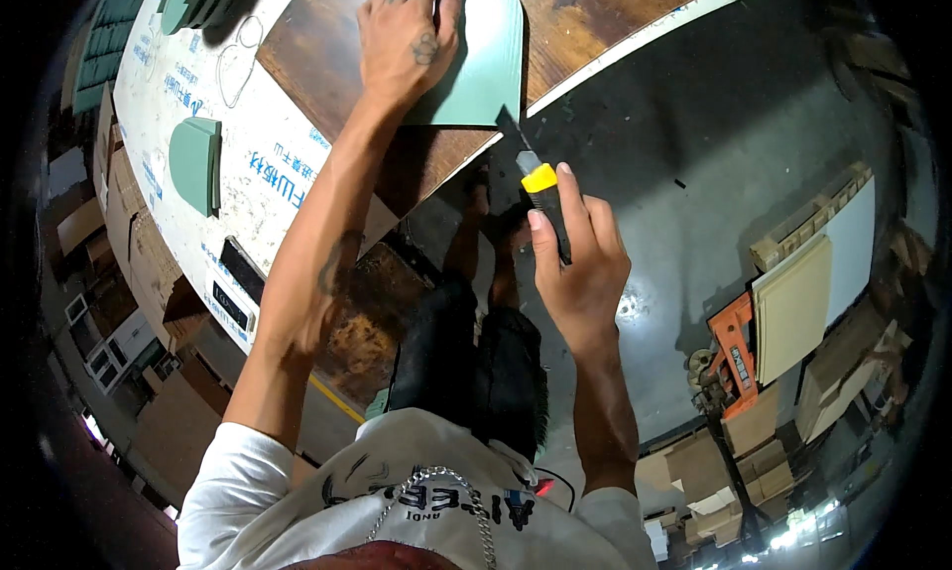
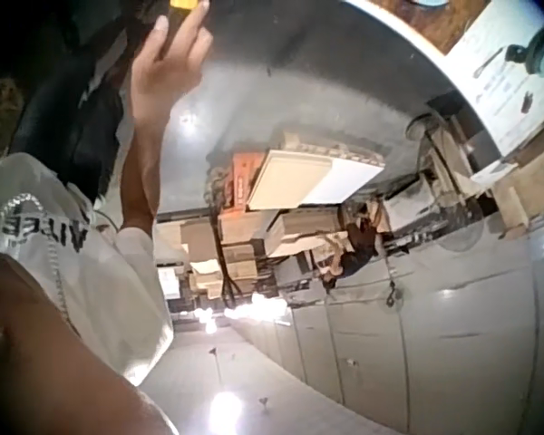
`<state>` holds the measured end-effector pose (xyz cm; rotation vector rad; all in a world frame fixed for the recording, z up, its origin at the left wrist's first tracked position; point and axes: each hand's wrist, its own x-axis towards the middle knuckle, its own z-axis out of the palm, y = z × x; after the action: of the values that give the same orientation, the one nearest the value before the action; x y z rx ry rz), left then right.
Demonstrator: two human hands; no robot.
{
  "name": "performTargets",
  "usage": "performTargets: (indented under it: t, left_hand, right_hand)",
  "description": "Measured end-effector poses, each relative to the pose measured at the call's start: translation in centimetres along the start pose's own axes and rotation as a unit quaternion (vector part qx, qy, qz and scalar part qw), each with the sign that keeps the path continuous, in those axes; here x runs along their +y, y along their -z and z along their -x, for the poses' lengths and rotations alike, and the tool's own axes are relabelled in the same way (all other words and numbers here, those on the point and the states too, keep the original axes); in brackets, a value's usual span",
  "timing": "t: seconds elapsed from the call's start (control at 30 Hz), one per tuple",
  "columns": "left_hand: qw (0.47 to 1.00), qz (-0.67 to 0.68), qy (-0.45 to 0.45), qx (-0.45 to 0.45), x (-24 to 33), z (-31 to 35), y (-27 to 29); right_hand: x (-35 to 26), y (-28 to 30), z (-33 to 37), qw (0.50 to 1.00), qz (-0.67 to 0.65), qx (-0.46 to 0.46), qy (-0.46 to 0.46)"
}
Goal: Using a utility knife to trim the edges of curved foam furniture panels.
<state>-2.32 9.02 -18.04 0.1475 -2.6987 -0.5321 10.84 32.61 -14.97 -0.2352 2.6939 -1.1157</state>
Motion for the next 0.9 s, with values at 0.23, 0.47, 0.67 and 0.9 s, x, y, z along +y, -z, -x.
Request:
performTargets:
  t: [0.23, 0.47, 0.67, 0.9]
  left_hand:
    - [1.000, -0.005, -0.024, 0.009, -0.2, 0.0, -0.5]
    - [0.998, 0.010, -0.053, 0.028, -1.1, -0.3, -0.8]
    - [0.998, -0.014, -0.063, 0.012, -1.4, -0.5, -0.3]
    - [0.997, 0.008, -0.081, 0.001, -1.4, -0.3, -0.5]
  right_hand:
    - [1.4, -1.7, -0.3, 0.988, 0.087, 0.077, 0.104]
    - [1.0, -1.6, 0.4, 0.986, 0.095, 0.092, 0.097]
    - [0.6, -1.0, 0.1, 0.980, 0.153, 0.071, 0.104]
    - [0.7, -0.1, -1.1, 0.976, 0.173, 0.057, 0.118]
